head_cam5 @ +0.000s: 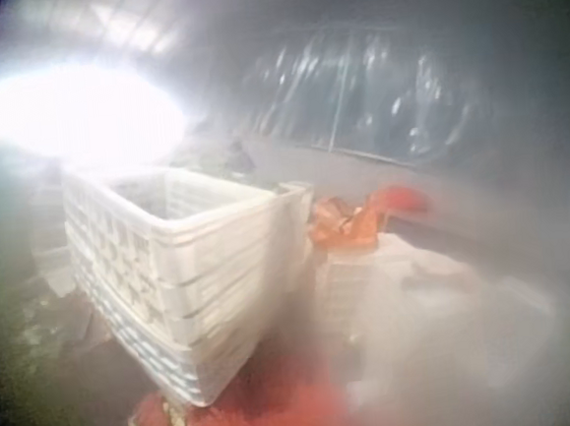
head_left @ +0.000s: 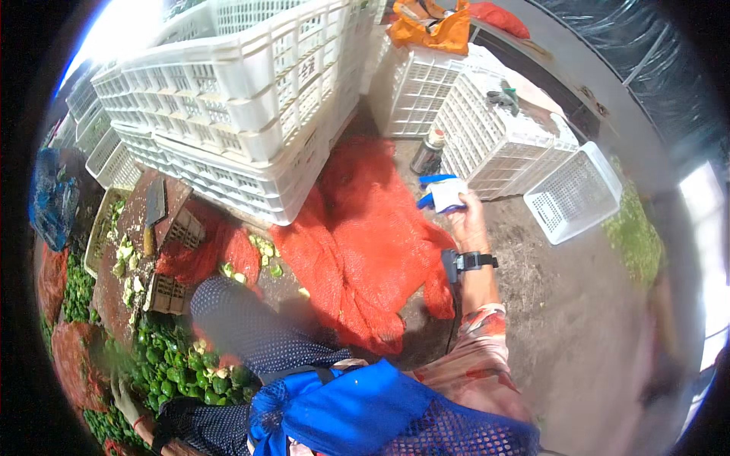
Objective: The person picks up bell peppers from a pile, cuts them on a wooden board using a cleaver, removes the cores by hand, and places the pieces into a crate.
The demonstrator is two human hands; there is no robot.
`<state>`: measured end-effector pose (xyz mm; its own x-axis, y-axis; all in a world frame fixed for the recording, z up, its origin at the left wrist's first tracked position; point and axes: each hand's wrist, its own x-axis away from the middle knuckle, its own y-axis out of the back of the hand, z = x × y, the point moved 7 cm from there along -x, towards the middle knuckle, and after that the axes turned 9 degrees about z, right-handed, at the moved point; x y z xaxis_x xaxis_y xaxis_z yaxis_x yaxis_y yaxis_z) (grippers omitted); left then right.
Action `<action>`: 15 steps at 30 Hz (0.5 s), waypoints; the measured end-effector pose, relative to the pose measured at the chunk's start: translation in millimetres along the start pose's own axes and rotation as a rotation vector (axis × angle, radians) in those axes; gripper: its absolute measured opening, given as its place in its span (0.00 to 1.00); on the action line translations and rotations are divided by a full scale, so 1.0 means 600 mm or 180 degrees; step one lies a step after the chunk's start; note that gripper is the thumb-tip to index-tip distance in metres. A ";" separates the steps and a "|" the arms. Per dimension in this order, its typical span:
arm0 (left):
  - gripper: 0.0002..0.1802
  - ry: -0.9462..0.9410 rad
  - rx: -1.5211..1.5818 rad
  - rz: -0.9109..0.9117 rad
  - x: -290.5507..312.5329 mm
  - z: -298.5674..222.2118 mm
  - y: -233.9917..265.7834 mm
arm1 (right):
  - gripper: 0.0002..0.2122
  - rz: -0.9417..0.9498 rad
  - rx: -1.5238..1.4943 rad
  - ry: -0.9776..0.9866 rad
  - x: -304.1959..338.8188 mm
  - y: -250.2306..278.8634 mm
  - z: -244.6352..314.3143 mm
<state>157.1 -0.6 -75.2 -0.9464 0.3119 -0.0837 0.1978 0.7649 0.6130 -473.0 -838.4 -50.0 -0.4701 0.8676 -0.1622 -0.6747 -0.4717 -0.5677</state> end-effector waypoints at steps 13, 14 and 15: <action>0.22 0.0143 0.1146 -0.0294 -0.020 -0.091 -0.075 | 0.17 -0.1307 0.0818 0.1332 -0.270 0.166 0.373; 0.22 0.0129 0.1035 -0.0183 -0.032 -0.078 -0.078 | 0.18 -0.1734 0.0933 0.1118 -0.251 0.202 0.335; 0.23 0.0315 0.1075 -0.0218 -0.043 -0.060 -0.079 | 0.20 -0.1569 0.0964 0.0922 -0.246 0.218 0.278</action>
<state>163.0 -64.9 -73.9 -0.9772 0.2102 -0.0291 0.1908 0.9304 0.3129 -586.7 -1054.6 34.6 0.0799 0.9812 -0.1758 -0.9229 0.0061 -0.3851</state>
